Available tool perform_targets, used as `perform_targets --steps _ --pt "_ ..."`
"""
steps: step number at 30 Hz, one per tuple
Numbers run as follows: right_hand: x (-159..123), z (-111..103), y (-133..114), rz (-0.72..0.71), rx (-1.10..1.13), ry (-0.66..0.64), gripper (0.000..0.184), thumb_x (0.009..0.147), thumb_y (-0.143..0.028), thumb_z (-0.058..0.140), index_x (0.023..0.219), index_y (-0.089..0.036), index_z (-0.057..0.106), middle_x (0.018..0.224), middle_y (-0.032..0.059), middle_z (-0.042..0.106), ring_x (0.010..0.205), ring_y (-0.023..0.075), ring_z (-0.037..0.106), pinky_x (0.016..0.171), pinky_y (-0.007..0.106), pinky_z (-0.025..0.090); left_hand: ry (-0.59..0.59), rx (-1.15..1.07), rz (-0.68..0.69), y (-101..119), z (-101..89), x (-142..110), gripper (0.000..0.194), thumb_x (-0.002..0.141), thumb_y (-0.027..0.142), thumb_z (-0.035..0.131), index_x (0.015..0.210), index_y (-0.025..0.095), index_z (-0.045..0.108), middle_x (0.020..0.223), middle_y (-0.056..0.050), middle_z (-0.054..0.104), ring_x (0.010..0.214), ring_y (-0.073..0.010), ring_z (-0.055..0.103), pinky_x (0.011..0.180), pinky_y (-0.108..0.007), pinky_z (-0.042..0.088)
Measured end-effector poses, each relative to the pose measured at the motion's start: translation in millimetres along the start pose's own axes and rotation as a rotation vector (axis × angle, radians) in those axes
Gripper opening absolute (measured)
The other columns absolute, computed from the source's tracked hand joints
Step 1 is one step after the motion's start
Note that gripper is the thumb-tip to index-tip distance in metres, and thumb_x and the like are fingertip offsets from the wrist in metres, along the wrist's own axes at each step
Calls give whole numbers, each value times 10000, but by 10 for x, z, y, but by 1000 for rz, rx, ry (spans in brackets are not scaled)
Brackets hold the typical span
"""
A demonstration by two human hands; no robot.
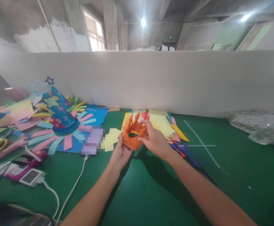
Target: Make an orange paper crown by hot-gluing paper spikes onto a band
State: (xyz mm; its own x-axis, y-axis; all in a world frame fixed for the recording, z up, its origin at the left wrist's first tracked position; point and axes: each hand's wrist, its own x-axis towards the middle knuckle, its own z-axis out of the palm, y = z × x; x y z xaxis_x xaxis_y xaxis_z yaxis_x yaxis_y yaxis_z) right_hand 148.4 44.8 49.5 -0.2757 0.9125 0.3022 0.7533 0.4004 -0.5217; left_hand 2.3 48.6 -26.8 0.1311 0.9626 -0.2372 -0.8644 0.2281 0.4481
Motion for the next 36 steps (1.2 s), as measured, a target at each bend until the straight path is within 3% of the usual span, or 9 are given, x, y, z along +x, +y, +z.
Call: perform_targets --steps 5,10,14,17,22,26,36 --pt "170 -95 61 -101 -90 -17 478 757 -180 503 1200 -253 337 588 -72 428 517 136 449 527 231 268 48 40 -57 -5 28 10 277 855 367 518 975 142 627 994 -98 652 885 -141 631 795 -236 526" --pt "589 -204 154 -217 -211 -74 520 753 -153 518 1230 -233 327 681 -36 525 598 154 501 557 235 289 129 92 -64 8 29 34 177 856 261 538 891 118 636 1000 -104 641 872 -125 627 761 -199 531" --pt "942 -161 270 -318 -276 -114 531 735 -144 582 1206 -240 355 876 15 602 720 183 552 650 265 327 152 134 -37 20 61 20 108 840 185 559 864 120 640 1012 -102 650 873 -126 631 774 -206 531" --pt "1108 -86 396 -303 -276 -201 523 728 -123 601 1184 -246 376 867 12 614 702 175 563 666 269 333 195 160 -23 43 103 25 77 824 133 569 855 124 639 966 -95 663 836 -120 639 743 -198 537" --pt "1204 -1 638 -239 -273 -257 498 729 -115 610 1165 -227 397 684 -25 581 652 168 561 604 239 314 299 155 -33 92 110 118 115 786 34 571 841 127 608 863 -68 661 706 -87 638 656 -172 530" --pt "1229 25 772 -216 -252 -247 496 731 -144 614 1164 -211 384 662 -38 563 644 161 553 580 224 306 331 164 -60 91 88 215 160 772 -9 553 828 136 590 810 -51 650 654 -73 628 620 -159 514" --pt "1282 64 779 -219 -225 -164 494 755 -141 578 1198 -185 365 667 -23 574 608 154 540 556 230 293 229 225 -51 -24 104 412 189 750 -14 551 860 139 564 879 -51 634 708 -78 632 642 -163 522"
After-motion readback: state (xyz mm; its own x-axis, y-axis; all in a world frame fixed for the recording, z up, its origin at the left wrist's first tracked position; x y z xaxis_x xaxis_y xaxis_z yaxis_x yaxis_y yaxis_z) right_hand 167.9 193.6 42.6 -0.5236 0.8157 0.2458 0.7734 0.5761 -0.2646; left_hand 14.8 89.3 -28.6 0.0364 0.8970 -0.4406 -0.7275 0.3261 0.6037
